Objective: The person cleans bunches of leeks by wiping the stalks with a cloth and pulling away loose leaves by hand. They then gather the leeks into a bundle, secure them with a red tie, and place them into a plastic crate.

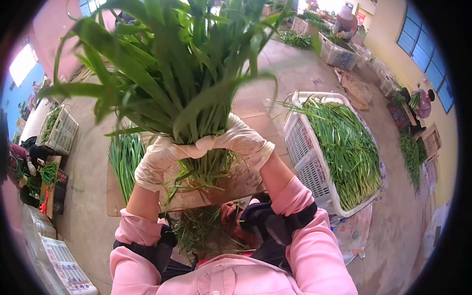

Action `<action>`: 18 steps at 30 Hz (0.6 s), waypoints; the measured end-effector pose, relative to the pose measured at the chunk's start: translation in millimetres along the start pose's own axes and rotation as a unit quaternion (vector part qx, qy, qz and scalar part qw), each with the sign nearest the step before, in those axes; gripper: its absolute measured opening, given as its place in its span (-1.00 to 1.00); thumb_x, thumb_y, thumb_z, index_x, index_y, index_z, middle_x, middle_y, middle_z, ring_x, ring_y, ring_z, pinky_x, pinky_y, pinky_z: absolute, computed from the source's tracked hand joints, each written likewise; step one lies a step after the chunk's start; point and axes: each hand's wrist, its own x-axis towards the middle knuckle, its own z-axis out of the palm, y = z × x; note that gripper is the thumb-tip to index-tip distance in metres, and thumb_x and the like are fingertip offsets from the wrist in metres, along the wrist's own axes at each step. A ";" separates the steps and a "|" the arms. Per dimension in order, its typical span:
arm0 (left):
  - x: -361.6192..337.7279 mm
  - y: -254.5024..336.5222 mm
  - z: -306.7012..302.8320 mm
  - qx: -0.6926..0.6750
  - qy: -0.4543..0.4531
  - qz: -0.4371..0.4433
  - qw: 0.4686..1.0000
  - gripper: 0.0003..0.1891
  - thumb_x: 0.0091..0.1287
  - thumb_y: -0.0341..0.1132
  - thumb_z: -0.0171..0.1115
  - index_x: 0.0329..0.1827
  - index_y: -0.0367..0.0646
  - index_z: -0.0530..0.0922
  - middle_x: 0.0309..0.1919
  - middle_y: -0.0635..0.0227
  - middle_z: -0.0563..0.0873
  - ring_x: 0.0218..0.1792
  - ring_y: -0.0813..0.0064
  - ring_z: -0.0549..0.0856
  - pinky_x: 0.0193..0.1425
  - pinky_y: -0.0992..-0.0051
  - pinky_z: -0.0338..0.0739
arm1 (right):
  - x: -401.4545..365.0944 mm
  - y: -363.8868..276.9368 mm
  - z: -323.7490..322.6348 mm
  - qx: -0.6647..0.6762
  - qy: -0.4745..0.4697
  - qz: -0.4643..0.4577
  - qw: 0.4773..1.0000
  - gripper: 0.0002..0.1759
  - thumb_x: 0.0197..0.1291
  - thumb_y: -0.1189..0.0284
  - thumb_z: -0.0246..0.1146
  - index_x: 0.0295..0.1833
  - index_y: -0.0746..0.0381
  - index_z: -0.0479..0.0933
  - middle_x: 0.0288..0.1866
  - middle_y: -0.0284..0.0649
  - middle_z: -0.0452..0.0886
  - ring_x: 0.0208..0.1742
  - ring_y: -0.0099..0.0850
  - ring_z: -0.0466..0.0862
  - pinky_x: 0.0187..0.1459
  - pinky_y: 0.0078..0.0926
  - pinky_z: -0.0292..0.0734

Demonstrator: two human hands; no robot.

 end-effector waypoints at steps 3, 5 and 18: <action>-10.8 22.7 12.5 0.385 -0.034 0.041 0.922 -0.38 0.38 -0.01 0.24 0.44 -0.12 0.43 0.31 0.33 0.58 0.26 0.49 0.53 0.43 0.37 0.42 | 3.1 3.7 0.6 0.013 0.023 -0.013 1.000 -0.28 -0.02 0.56 0.61 0.30 0.28 0.51 0.16 -0.30 0.66 0.18 -0.44 0.63 0.25 -0.42 0.55; -15.5 33.6 24.0 0.492 -0.004 0.062 0.868 -0.42 0.24 -0.20 0.49 0.32 -0.17 0.58 0.15 0.33 0.72 0.11 0.47 0.66 0.29 0.39 0.55 | -2.4 -10.3 8.3 0.068 0.015 -0.013 0.997 -0.27 -0.02 0.58 0.61 0.32 0.29 0.50 0.17 -0.26 0.66 0.18 -0.42 0.64 0.25 -0.40 0.56; -23.5 29.1 57.1 0.378 -0.048 0.223 0.897 -0.51 0.24 -0.26 0.52 0.21 -0.16 0.58 0.00 0.27 0.73 -0.02 0.44 0.68 0.08 0.37 0.61 | -24.8 -15.6 24.3 0.150 0.021 -0.079 0.985 -0.44 0.30 0.48 0.38 0.37 0.30 0.39 0.28 -0.13 0.57 0.11 -0.35 0.65 0.12 -0.36 0.63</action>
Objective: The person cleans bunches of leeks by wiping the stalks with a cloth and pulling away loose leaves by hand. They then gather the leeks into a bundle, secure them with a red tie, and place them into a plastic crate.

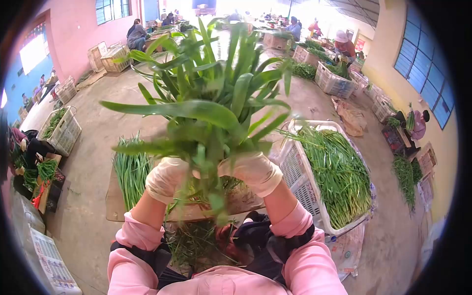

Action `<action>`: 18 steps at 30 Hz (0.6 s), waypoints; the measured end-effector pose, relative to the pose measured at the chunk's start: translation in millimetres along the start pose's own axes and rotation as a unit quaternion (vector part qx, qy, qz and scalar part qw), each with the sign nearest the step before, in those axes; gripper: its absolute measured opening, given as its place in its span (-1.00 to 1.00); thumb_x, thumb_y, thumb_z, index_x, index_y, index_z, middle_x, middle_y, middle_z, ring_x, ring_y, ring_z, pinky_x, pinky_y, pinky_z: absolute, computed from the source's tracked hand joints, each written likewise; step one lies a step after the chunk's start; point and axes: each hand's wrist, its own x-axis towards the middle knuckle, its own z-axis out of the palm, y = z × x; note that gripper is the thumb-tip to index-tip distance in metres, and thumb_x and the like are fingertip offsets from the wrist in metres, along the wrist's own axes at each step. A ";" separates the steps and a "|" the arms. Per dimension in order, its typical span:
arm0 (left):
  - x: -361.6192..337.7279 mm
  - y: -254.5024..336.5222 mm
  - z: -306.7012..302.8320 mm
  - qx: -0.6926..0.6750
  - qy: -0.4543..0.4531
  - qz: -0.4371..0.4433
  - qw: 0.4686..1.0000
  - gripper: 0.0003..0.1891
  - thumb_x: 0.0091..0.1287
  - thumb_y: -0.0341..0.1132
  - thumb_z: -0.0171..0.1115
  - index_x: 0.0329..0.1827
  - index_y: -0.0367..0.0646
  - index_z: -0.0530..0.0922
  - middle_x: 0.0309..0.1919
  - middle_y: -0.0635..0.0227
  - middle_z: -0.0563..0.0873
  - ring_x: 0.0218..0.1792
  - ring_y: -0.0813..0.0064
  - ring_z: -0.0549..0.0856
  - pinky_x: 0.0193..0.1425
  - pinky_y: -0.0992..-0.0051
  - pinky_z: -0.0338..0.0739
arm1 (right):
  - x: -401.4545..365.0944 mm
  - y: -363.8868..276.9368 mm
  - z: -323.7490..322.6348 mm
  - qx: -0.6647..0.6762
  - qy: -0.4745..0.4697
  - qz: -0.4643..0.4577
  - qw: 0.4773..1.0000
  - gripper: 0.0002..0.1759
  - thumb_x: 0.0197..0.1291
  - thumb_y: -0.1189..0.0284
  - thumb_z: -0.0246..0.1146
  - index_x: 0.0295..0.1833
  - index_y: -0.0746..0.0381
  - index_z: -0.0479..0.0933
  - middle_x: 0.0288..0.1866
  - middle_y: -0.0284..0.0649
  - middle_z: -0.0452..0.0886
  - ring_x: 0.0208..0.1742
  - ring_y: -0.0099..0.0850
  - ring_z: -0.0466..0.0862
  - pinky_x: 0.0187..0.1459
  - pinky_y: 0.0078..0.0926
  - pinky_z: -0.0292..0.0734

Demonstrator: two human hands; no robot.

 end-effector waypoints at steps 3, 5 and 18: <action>-9.5 15.2 20.4 -0.213 0.035 -0.057 0.975 -0.64 0.30 -0.30 0.41 0.11 -0.21 0.60 -0.17 0.25 0.73 -0.13 0.39 0.72 -0.09 0.36 0.63 | -16.7 -5.2 5.8 -0.023 -0.016 0.000 1.000 -0.49 0.31 0.48 0.37 0.33 0.30 0.43 0.26 -0.17 0.57 0.09 -0.39 0.64 0.10 -0.37 0.63; -4.8 -28.3 0.5 -0.360 -0.078 -0.117 0.922 -0.63 0.32 -0.29 0.38 0.13 -0.23 0.58 -0.13 0.21 0.71 -0.10 0.34 0.72 -0.01 0.34 0.61 | -25.6 -10.6 7.2 -0.081 -0.026 0.000 0.996 -0.51 0.31 0.47 0.37 0.31 0.30 0.46 0.25 -0.19 0.58 0.08 -0.41 0.64 0.09 -0.38 0.63; -27.3 58.3 24.3 0.237 0.003 -0.041 0.971 -0.37 0.35 -0.18 0.38 0.43 -0.21 0.44 0.40 0.07 0.50 0.34 0.22 0.53 0.39 0.30 0.43 | 5.8 -31.4 9.8 -0.412 0.153 -0.158 0.884 -0.82 0.28 0.45 0.40 -0.05 0.27 0.76 -0.18 -0.27 0.79 -0.13 -0.54 0.73 0.02 -0.51 0.64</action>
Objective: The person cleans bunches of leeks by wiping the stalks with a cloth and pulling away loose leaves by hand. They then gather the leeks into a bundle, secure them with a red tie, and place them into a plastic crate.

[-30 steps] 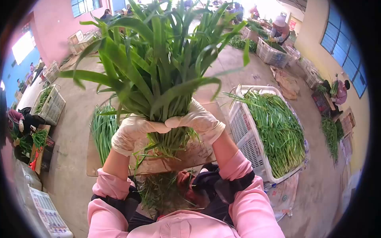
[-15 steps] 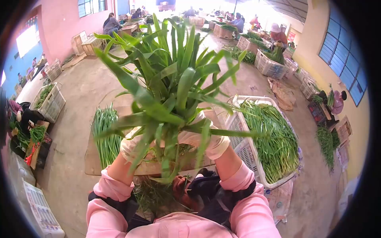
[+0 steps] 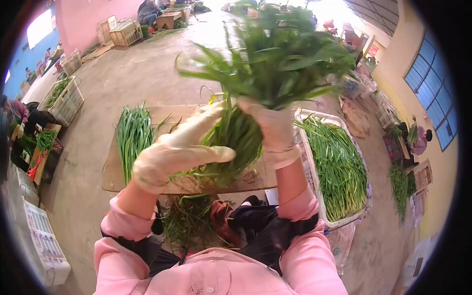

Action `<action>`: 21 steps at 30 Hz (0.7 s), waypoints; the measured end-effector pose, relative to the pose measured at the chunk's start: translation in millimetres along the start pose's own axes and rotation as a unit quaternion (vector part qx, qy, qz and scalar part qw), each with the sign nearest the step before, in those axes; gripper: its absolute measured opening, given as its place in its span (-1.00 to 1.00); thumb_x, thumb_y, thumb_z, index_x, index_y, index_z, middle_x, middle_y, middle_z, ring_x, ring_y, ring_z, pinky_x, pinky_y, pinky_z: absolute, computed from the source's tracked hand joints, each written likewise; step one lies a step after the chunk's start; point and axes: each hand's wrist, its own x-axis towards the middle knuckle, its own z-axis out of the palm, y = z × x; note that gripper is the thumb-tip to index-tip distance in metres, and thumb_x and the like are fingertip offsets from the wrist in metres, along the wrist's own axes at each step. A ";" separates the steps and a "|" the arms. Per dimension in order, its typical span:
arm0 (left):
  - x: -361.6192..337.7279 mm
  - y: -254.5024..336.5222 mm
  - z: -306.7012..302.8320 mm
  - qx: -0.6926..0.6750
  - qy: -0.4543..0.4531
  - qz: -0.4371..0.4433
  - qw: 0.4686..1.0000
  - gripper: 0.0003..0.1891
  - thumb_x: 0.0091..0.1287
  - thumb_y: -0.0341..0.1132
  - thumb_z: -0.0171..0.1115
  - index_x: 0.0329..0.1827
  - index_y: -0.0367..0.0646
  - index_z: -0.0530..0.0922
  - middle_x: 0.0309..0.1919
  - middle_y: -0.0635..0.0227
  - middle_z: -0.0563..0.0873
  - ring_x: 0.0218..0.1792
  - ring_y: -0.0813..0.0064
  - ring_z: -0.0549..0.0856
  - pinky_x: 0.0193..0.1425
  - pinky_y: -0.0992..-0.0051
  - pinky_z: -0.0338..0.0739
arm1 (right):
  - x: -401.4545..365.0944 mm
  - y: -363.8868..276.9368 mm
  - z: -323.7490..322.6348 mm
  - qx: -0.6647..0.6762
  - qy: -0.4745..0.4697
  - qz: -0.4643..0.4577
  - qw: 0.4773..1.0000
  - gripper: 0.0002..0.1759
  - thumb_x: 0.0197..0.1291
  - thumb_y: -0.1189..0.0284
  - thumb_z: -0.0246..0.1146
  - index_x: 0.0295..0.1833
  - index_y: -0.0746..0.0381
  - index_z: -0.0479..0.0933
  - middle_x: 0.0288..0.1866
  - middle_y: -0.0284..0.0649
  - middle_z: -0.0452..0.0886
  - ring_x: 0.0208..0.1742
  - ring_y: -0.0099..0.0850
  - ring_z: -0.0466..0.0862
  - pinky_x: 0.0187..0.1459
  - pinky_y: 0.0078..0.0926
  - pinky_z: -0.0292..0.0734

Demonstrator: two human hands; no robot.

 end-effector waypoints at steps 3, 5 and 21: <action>-49.2 -12.4 -35.9 -0.279 0.035 -0.061 0.958 -0.41 0.39 -0.30 0.35 0.45 -0.27 0.43 0.44 0.14 0.49 0.40 0.36 0.49 0.44 0.38 0.40 | -6.4 -6.5 -41.4 0.161 0.048 0.141 0.976 -0.70 0.29 0.39 0.35 0.05 0.35 0.69 -0.08 -0.21 0.75 -0.06 -0.44 0.73 0.07 -0.38 0.64; -84.2 -34.2 -48.7 -0.292 0.109 -0.109 0.944 -0.50 0.45 -0.37 0.28 0.43 -0.29 0.45 0.33 0.23 0.61 0.32 0.46 0.56 0.41 0.42 0.42 | -14.0 -14.3 -59.5 0.199 0.042 0.064 0.977 -0.58 0.30 0.38 0.29 0.20 0.36 0.58 -0.04 -0.25 0.70 -0.04 -0.39 0.70 0.09 -0.32 0.62; -111.3 -31.6 45.7 -0.085 0.013 -0.064 0.994 -0.25 0.19 -0.24 0.55 0.48 -0.09 0.46 0.38 0.01 0.54 0.51 0.12 0.38 0.62 0.24 0.13 | -33.2 -38.6 -67.4 0.483 -0.301 -0.077 0.819 -0.34 0.51 0.24 0.13 0.62 0.22 0.19 -0.21 -0.37 0.57 -0.16 -0.36 0.61 0.10 -0.22 0.38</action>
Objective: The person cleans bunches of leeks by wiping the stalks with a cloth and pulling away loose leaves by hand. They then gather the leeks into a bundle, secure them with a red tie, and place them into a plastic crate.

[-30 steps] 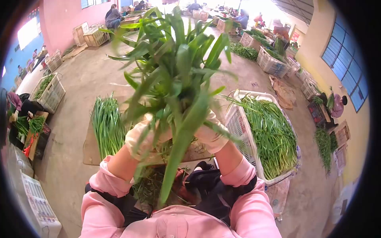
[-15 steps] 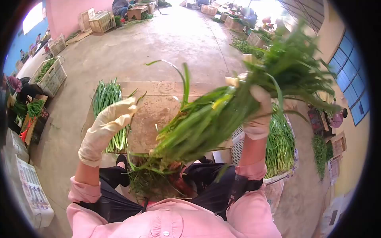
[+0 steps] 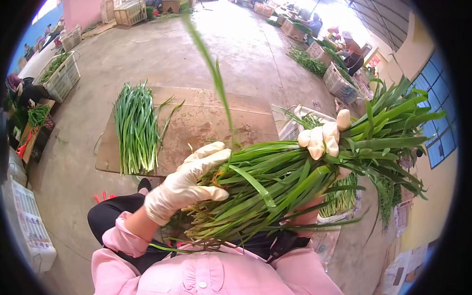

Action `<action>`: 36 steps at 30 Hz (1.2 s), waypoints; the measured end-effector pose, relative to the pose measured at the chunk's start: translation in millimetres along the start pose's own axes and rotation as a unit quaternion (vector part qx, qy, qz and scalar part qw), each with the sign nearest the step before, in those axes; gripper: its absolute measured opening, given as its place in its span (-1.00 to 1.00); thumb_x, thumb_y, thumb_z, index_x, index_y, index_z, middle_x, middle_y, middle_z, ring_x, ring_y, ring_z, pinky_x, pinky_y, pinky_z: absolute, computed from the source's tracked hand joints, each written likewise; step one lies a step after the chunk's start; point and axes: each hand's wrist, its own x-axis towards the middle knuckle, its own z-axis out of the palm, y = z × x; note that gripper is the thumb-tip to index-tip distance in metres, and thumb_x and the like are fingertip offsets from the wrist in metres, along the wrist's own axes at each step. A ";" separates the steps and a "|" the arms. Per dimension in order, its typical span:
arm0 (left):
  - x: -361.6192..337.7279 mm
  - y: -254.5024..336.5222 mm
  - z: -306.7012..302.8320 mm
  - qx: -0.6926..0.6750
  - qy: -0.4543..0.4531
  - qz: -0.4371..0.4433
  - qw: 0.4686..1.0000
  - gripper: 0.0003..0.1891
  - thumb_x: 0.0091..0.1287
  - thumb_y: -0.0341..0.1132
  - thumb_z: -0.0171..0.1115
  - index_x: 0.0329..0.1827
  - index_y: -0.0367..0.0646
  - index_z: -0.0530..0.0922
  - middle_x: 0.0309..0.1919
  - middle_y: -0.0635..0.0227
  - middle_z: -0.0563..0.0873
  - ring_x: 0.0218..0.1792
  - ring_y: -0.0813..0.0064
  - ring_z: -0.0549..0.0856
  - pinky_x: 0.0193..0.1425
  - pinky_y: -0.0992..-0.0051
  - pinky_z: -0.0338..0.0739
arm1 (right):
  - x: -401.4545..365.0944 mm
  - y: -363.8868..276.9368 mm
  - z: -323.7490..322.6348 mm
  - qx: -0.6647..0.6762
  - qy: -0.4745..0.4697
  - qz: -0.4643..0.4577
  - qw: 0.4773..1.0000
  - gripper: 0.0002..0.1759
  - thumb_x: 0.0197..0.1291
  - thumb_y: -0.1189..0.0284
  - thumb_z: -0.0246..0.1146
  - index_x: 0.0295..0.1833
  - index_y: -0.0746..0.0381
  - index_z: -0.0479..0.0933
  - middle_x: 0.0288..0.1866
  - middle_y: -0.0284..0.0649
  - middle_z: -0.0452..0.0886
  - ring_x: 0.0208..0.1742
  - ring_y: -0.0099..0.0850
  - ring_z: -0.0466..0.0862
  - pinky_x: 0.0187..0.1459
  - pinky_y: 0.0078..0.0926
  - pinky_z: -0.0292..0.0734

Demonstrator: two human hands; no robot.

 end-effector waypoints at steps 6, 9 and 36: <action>-6.2 -9.7 11.1 -0.210 0.068 -0.043 0.974 -0.69 0.42 -0.42 0.30 0.21 -0.20 0.62 0.17 0.17 0.74 0.27 0.35 0.64 0.47 0.40 0.36 | -7.6 0.0 18.1 -0.052 0.099 -0.029 0.993 -0.34 0.48 0.31 0.17 0.60 0.24 0.22 -0.26 -0.40 0.52 -0.24 -0.42 0.53 0.11 -0.20 0.38; -10.3 -17.3 9.1 -0.475 0.127 -0.107 0.864 -0.80 0.55 -0.39 0.14 0.15 -0.19 0.59 0.12 0.30 0.74 0.16 0.53 0.65 0.37 0.49 0.45 | -27.8 -17.5 -11.7 -0.036 0.079 -0.012 0.996 -0.29 0.44 0.33 0.23 0.62 0.23 0.18 -0.25 -0.39 0.53 -0.21 -0.43 0.52 0.14 -0.17 0.39; -132.7 -154.4 -52.2 0.006 -0.260 -0.504 0.824 -0.81 0.45 -0.16 0.23 -0.13 -0.09 0.60 -0.44 0.35 0.66 -0.40 0.45 0.65 -0.31 0.37 0.53 | -15.3 -86.8 -34.2 -0.110 0.160 -0.151 0.969 -0.17 0.37 0.40 0.20 0.65 0.32 0.00 -0.06 -0.28 0.57 -0.02 -0.42 0.51 0.44 -0.29 0.29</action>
